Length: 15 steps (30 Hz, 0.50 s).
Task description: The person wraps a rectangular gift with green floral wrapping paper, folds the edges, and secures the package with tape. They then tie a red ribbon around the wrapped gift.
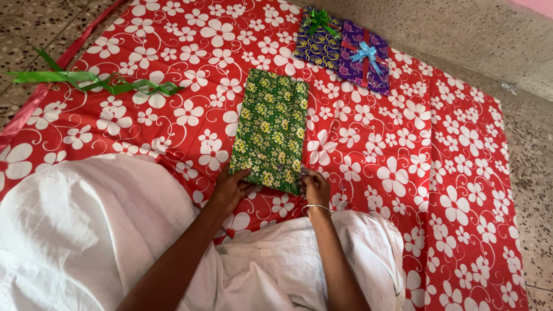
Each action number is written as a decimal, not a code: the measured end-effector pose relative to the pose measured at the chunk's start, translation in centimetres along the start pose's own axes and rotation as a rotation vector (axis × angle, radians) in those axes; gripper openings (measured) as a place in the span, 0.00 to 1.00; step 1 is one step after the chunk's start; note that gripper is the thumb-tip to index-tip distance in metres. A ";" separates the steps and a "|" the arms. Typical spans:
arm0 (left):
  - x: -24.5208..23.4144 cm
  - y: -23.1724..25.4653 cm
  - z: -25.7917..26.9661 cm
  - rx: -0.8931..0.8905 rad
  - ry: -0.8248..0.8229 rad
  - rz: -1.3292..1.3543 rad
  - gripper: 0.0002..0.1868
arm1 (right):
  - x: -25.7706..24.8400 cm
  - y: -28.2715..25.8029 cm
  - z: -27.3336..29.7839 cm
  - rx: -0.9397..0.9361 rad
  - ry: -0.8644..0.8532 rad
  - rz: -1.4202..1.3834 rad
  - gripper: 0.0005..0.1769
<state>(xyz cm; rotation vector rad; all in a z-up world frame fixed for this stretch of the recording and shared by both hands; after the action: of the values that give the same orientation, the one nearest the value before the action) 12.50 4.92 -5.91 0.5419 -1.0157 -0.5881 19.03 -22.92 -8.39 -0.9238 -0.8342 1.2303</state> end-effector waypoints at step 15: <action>-0.2 8.1 -0.6 0.090 -0.221 0.037 0.09 | 1.2 -7.2 3.8 0.223 -0.299 -0.779 0.32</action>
<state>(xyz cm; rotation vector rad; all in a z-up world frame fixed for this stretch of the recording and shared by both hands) 14.57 10.98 -0.88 0.5448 -1.2635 -0.5799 18.58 -21.91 -0.27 -0.1784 -1.1248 0.7498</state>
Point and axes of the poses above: each hand's wrist, its own z-axis away from the middle knuckle, its own x-axis out of the palm, y = z × x, the point moved 10 cm from there along -z, towards the middle knuckle, and after that the axes turned 10 degrees about x, right-handed, at the moved point
